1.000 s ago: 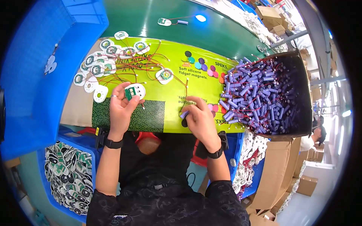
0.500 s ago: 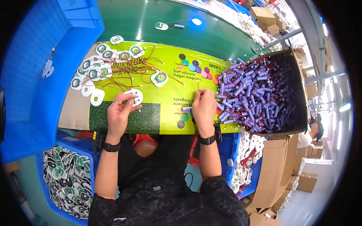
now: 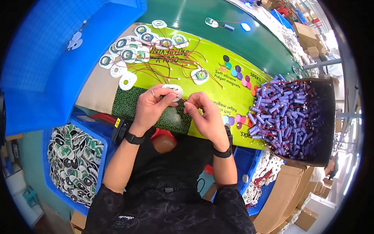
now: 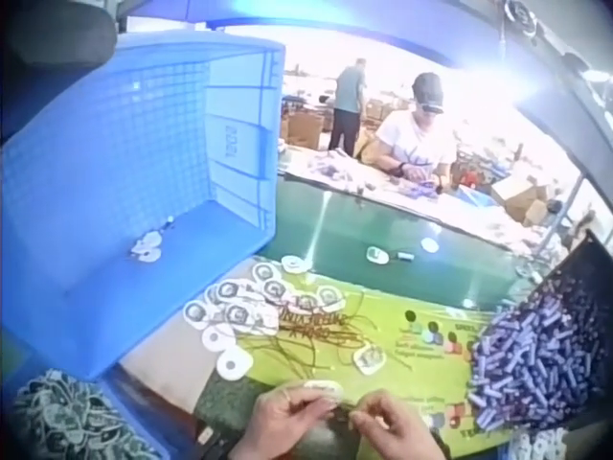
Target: Assembling small electronic components with wires at a factory workbench.
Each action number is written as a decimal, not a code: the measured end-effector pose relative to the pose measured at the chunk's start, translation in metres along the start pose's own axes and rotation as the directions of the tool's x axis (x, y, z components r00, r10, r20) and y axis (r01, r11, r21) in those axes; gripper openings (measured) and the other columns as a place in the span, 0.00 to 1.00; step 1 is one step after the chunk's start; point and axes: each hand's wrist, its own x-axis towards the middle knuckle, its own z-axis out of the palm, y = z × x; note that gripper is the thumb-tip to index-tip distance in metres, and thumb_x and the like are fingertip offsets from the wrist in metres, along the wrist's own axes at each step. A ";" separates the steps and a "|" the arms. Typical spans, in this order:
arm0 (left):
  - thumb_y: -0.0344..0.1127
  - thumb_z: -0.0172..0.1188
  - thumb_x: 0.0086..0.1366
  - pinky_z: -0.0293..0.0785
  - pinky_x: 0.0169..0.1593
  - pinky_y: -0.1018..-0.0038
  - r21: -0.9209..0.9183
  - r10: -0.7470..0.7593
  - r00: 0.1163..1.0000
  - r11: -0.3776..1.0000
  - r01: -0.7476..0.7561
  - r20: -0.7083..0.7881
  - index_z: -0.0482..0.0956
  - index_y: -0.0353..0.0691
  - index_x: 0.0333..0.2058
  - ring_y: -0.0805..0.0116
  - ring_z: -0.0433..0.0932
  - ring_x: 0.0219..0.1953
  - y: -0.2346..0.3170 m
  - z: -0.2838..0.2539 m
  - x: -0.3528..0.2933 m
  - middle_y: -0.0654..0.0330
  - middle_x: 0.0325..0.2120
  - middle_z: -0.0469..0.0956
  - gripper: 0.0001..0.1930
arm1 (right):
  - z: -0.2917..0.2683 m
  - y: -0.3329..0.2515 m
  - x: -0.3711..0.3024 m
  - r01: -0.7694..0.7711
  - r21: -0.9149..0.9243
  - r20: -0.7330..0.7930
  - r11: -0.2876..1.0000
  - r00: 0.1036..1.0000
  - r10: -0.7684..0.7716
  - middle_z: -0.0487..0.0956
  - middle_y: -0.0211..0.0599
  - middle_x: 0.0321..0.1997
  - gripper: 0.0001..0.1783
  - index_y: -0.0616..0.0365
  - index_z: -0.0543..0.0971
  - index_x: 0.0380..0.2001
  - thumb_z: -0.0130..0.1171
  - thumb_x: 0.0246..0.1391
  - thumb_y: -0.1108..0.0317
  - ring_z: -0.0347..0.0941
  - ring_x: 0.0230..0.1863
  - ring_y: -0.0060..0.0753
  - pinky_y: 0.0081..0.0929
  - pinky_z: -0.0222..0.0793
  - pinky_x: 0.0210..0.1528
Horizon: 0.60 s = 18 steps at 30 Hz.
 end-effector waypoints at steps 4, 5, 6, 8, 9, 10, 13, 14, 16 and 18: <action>0.29 0.64 0.68 0.85 0.43 0.76 0.034 0.052 0.998 0.998 -0.053 0.022 0.86 0.35 0.45 0.70 0.84 0.40 0.000 -0.004 -0.001 0.55 0.44 0.81 0.09 | 0.013 -0.002 0.005 0.105 -0.069 -0.035 0.992 0.994 -0.108 0.81 0.31 0.33 0.10 0.63 0.77 0.44 0.64 0.62 0.73 0.74 0.33 0.19 0.20 0.72 0.39; 0.29 0.64 0.68 0.85 0.43 0.76 0.031 0.048 0.998 0.998 -0.049 0.029 0.86 0.35 0.45 0.70 0.84 0.40 0.000 -0.004 -0.001 0.55 0.44 0.81 0.09 | 0.018 -0.005 0.008 0.124 -0.051 -0.043 0.991 0.991 -0.126 0.82 0.32 0.33 0.11 0.63 0.77 0.45 0.65 0.61 0.73 0.75 0.33 0.19 0.21 0.73 0.39; 0.28 0.63 0.69 0.85 0.43 0.75 -0.038 0.029 0.999 0.999 -0.028 0.020 0.85 0.35 0.45 0.70 0.84 0.40 0.003 -0.003 0.000 0.55 0.45 0.81 0.09 | 0.020 -0.008 0.011 0.125 -0.131 -0.042 0.984 0.990 -0.131 0.83 0.34 0.34 0.11 0.63 0.79 0.44 0.67 0.58 0.74 0.76 0.32 0.22 0.22 0.73 0.38; 0.27 0.62 0.70 0.86 0.44 0.75 -0.118 0.002 1.000 0.993 -0.001 0.009 0.85 0.33 0.46 0.70 0.84 0.41 0.006 -0.002 -0.001 0.56 0.45 0.81 0.09 | 0.025 -0.009 0.014 0.131 -0.205 -0.097 0.970 0.983 -0.153 0.83 0.34 0.34 0.10 0.62 0.80 0.42 0.67 0.57 0.75 0.75 0.31 0.23 0.22 0.72 0.36; 0.27 0.62 0.70 0.86 0.44 0.75 -0.116 0.001 1.000 0.993 0.000 0.010 0.85 0.33 0.46 0.70 0.84 0.41 0.006 -0.002 -0.001 0.56 0.45 0.81 0.09 | 0.027 -0.010 0.016 0.143 -0.273 -0.131 0.951 0.974 -0.184 0.82 0.34 0.34 0.09 0.61 0.81 0.40 0.67 0.55 0.76 0.74 0.29 0.24 0.22 0.71 0.35; 0.27 0.62 0.70 0.86 0.45 0.75 -0.104 0.013 1.000 0.994 -0.011 0.015 0.85 0.33 0.46 0.70 0.84 0.41 0.005 -0.003 -0.001 0.56 0.45 0.81 0.09 | 0.028 -0.012 0.016 0.143 -0.270 -0.131 0.952 0.974 -0.184 0.82 0.34 0.34 0.09 0.61 0.81 0.40 0.67 0.55 0.76 0.74 0.29 0.24 0.22 0.71 0.35; 0.27 0.62 0.70 0.86 0.45 0.74 -0.122 0.021 1.000 0.992 -0.018 0.020 0.84 0.32 0.45 0.69 0.84 0.42 0.005 0.001 0.000 0.56 0.45 0.81 0.09 | 0.025 -0.018 0.017 0.122 -0.394 -0.170 0.911 0.964 -0.203 0.82 0.34 0.33 0.08 0.60 0.83 0.38 0.67 0.54 0.77 0.72 0.27 0.26 0.24 0.69 0.32; 0.28 0.62 0.70 0.86 0.45 0.74 -0.149 0.016 1.000 0.989 -0.013 0.018 0.84 0.32 0.45 0.69 0.84 0.42 0.006 0.002 0.001 0.56 0.44 0.81 0.08 | 0.025 -0.017 0.017 0.135 -0.383 -0.179 0.914 0.960 -0.217 0.81 0.34 0.33 0.07 0.60 0.83 0.38 0.67 0.54 0.76 0.71 0.26 0.26 0.24 0.68 0.31; 0.28 0.62 0.70 0.86 0.45 0.74 -0.166 0.001 1.000 0.986 0.002 0.015 0.84 0.32 0.45 0.69 0.84 0.42 0.002 -0.001 -0.001 0.56 0.44 0.81 0.08 | 0.026 -0.017 0.017 0.154 -0.366 -0.179 0.918 0.956 -0.231 0.81 0.34 0.33 0.07 0.60 0.83 0.38 0.67 0.54 0.76 0.70 0.26 0.25 0.25 0.68 0.30; 0.29 0.61 0.71 0.86 0.45 0.74 -0.184 -0.015 1.000 0.983 0.018 0.016 0.84 0.32 0.44 0.69 0.84 0.42 0.000 -0.003 -0.001 0.56 0.43 0.81 0.08 | 0.027 -0.018 0.018 0.152 -0.383 -0.162 0.911 0.960 -0.229 0.81 0.35 0.33 0.07 0.60 0.84 0.38 0.68 0.54 0.76 0.72 0.26 0.27 0.25 0.68 0.31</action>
